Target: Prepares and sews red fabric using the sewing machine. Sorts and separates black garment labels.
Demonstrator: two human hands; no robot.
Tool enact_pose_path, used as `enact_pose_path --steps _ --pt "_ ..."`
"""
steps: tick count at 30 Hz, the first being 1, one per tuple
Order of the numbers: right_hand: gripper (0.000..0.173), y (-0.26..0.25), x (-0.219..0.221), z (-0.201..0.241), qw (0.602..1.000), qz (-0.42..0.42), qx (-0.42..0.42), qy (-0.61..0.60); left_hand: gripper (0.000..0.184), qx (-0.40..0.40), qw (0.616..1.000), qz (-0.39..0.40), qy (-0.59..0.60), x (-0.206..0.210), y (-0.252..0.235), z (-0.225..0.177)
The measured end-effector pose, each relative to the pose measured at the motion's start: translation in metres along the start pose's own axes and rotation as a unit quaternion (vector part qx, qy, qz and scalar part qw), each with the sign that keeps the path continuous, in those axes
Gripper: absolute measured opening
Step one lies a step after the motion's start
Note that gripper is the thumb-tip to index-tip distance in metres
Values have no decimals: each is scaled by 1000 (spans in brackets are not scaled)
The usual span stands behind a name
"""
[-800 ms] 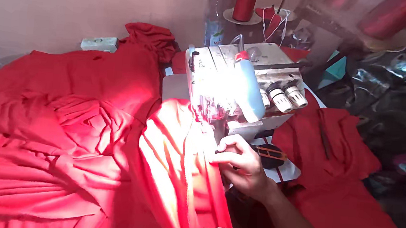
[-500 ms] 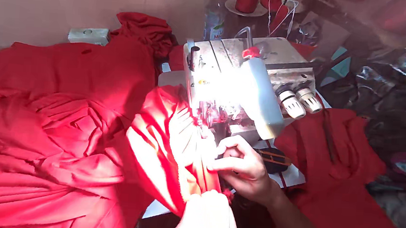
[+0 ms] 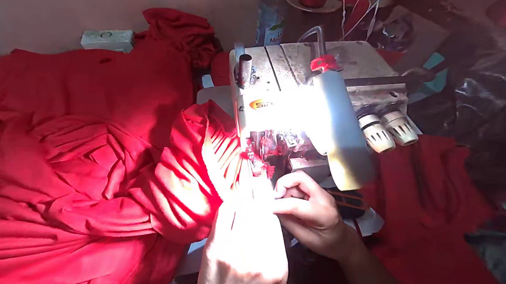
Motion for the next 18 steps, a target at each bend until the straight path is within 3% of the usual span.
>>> enact_pose_path --steps 3,7,11,13,15,18 --pt "10 -4 0 1 1000 2 1 23 27 19 1000 -8 23 3 -1 8" --pt "16 -10 1 1 997 -2 23 72 34 71 988 63 118 -3 -10 49" --pt "19 -15 3 1 993 -6 43 107 32 106 984 123 78 17 -15 173" --pt "20 -17 5 4 989 -11 48 138 43 85 984 142 62 13 -13 234" --pt "20 -20 10 16 977 -30 48 204 46 69 986 137 58 -18 -13 257" --pt "22 -25 32 51 963 11 56 264 28 114 964 137 196 -97 -15 225"
Point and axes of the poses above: each hand's wrist, its own y-axis away from the middle knuckle, its own x-axis out of the palm, z = x × y, the point moved 4 cm from there along -y, towards the middle knuckle, and after that the axes turned 6 degrees about z, right-handed, at the moved point
